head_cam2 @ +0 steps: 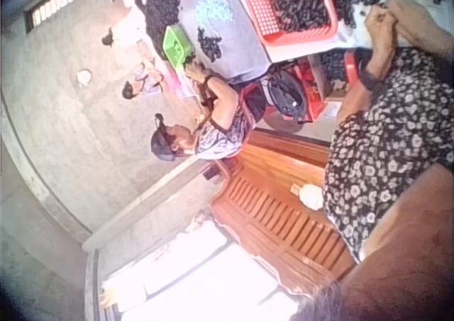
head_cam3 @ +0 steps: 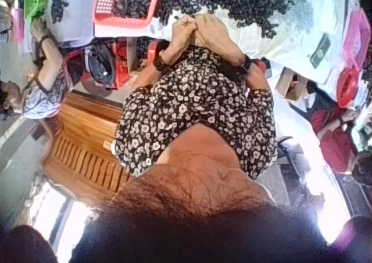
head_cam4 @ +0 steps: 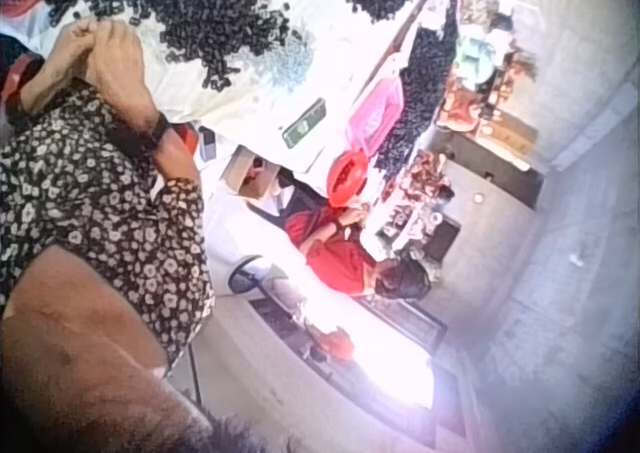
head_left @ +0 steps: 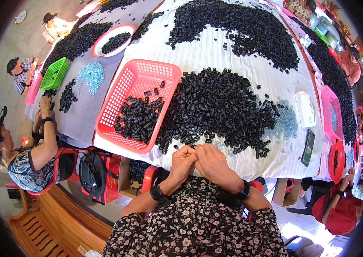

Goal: Sorting and inspecting small black rubber or plastic components on a production table.

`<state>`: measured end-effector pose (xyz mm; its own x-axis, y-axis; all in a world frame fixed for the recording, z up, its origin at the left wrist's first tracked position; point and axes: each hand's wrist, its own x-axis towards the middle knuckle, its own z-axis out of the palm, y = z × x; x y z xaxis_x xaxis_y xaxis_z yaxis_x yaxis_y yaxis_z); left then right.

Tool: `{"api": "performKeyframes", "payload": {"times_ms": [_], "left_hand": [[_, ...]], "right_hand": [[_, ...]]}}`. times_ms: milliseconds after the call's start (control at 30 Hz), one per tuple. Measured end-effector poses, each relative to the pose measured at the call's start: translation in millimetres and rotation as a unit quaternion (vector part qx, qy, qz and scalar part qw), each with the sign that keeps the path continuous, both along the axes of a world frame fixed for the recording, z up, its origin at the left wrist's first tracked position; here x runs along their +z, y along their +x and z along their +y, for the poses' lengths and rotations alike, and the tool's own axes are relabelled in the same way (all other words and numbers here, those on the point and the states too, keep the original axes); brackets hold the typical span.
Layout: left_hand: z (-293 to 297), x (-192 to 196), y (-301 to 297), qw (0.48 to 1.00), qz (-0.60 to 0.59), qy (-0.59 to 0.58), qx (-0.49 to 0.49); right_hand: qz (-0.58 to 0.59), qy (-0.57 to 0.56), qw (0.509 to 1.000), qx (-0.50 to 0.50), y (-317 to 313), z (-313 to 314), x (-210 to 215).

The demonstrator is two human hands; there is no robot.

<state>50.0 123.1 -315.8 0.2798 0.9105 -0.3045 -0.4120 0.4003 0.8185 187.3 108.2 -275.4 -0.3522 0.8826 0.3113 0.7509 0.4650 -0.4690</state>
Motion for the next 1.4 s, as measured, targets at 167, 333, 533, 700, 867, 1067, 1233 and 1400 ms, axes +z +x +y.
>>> {"api": "performKeyframes", "payload": {"times_ms": [167, 333, 533, 700, 867, 1067, 1233, 1400], "left_hand": [[-5, 1, 6, 0.995, 0.066, 0.068, 0.040], [-1, -5, 5, 0.996, 0.050, 0.069, 0.033], [6, -1, 5, 0.997, 0.053, 0.046, 0.014], [6, 11, -7, 0.998, 0.013, 0.054, -0.008], [12, 32, -23, 0.993, 0.044, 0.095, -0.051], [22, 58, -45, 0.978, 0.060, 0.196, 0.033], [32, 71, -72, 0.925, 0.181, 0.294, 0.162], [52, 74, -107, 0.760, 0.505, 0.331, 0.240]], "right_hand": [[-0.009, 0.035, 0.999, -0.010, -8, 1, 0], [0.009, 0.060, 0.998, -0.008, -9, 5, -9], [0.037, 0.050, 0.998, -0.001, -6, 5, -13], [0.135, -0.025, 0.988, -0.073, 35, 0, 5], [0.140, 0.018, 0.975, -0.170, 79, -15, 1], [0.039, 0.059, 0.989, -0.128, 67, -11, -6], [-0.079, 0.066, 0.989, -0.107, 62, -3, -15], [-0.148, 0.048, 0.979, -0.129, 58, -1, -12]]}}
